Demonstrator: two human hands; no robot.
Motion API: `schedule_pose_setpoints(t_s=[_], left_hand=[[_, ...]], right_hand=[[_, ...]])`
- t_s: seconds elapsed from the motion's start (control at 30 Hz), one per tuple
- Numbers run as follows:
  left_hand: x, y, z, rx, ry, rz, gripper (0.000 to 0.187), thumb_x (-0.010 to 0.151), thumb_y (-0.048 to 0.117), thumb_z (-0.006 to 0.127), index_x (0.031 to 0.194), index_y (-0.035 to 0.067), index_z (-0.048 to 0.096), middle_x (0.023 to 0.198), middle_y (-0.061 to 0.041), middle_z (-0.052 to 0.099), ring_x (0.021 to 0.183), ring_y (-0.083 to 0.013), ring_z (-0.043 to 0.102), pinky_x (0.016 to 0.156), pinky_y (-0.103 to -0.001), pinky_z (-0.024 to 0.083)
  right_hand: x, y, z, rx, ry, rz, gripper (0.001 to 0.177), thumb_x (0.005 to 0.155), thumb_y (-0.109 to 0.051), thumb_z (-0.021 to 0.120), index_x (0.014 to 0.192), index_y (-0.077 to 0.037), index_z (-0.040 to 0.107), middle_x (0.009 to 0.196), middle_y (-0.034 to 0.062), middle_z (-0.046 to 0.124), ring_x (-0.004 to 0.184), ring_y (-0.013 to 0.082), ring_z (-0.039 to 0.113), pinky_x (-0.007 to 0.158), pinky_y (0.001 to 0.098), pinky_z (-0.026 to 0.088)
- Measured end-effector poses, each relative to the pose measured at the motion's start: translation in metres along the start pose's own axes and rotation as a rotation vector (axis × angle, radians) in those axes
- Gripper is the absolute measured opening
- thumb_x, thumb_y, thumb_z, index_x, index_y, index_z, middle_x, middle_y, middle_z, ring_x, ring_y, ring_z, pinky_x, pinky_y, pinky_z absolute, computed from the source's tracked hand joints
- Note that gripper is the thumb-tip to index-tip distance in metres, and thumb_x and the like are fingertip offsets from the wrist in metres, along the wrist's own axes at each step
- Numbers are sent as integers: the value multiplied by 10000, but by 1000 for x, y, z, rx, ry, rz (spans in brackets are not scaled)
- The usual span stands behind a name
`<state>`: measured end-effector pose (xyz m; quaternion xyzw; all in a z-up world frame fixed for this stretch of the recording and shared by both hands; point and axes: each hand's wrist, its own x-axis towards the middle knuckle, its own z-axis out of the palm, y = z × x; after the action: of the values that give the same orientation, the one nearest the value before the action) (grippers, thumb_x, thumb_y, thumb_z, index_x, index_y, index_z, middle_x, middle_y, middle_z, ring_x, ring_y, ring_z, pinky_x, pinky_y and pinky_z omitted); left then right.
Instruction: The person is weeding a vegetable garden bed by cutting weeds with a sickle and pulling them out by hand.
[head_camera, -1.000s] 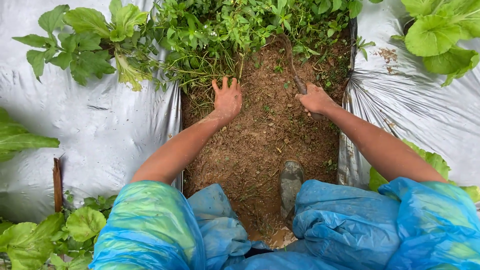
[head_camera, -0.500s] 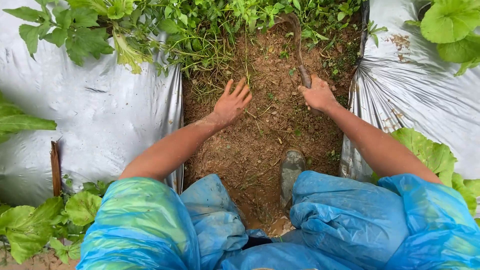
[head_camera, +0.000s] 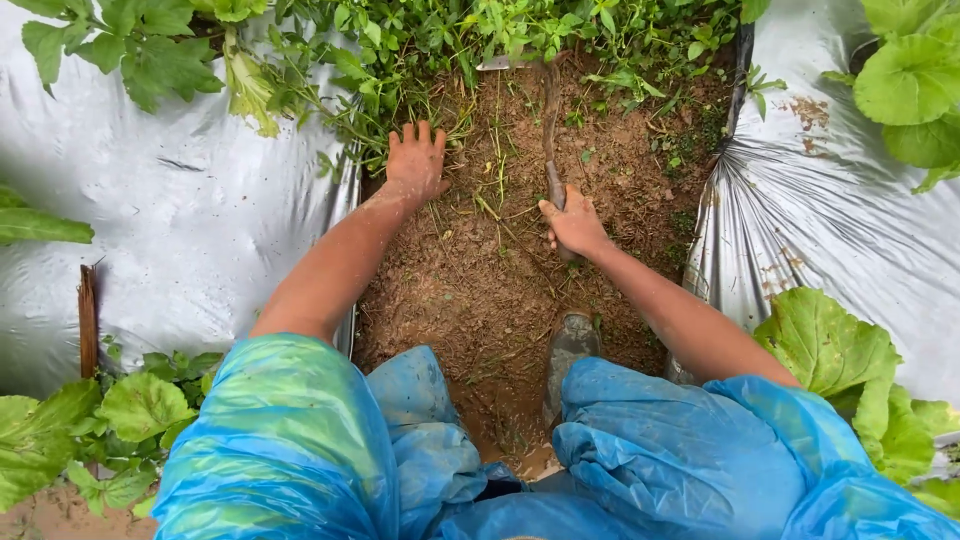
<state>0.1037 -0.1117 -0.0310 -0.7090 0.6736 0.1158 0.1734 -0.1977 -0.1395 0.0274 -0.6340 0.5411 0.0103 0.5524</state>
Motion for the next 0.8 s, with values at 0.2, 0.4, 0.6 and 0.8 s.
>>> schedule_pose_setpoints(t_s=[0.2, 0.4, 0.6, 0.8], left_hand=[[1, 2, 16, -102, -21, -33, 768, 879, 417, 790, 1468, 63, 449, 1435, -239, 429, 1313, -443, 506, 1060, -579, 480], [8, 0, 32, -141, 24, -34, 613, 930, 271, 745, 1434, 58, 470, 1362, -213, 431, 1262, -400, 514, 1007, -517, 517], [-1, 2, 17, -141, 2, -18, 347, 1010, 127, 599, 1344, 56, 536, 1323, -193, 468, 1262, -377, 525, 992, -505, 536], [-11, 7, 29, -137, 81, 5, 278, 1027, 82, 538, 1300, 30, 558, 1312, -194, 495, 1247, -377, 528, 959, -500, 548]], right_hand=[[31, 5, 12, 147, 214, -99, 248, 1098, -276, 493, 1150, -37, 455, 643, 57, 640, 521, 161, 670, 581, 329, 564], [17, 6, 61, 208, 79, -126, 292, 1080, -87, 482, 1308, 41, 352, 881, 152, 600, 606, 214, 661, 583, 352, 653], [19, 27, 64, 77, -217, -41, 237, 1063, -233, 511, 1112, -6, 464, 653, 107, 669, 482, 205, 685, 498, 343, 608], [20, -23, 38, 292, 135, -121, 227, 1109, -159, 433, 1239, 23, 393, 899, 100, 572, 606, 172, 689, 549, 331, 672]])
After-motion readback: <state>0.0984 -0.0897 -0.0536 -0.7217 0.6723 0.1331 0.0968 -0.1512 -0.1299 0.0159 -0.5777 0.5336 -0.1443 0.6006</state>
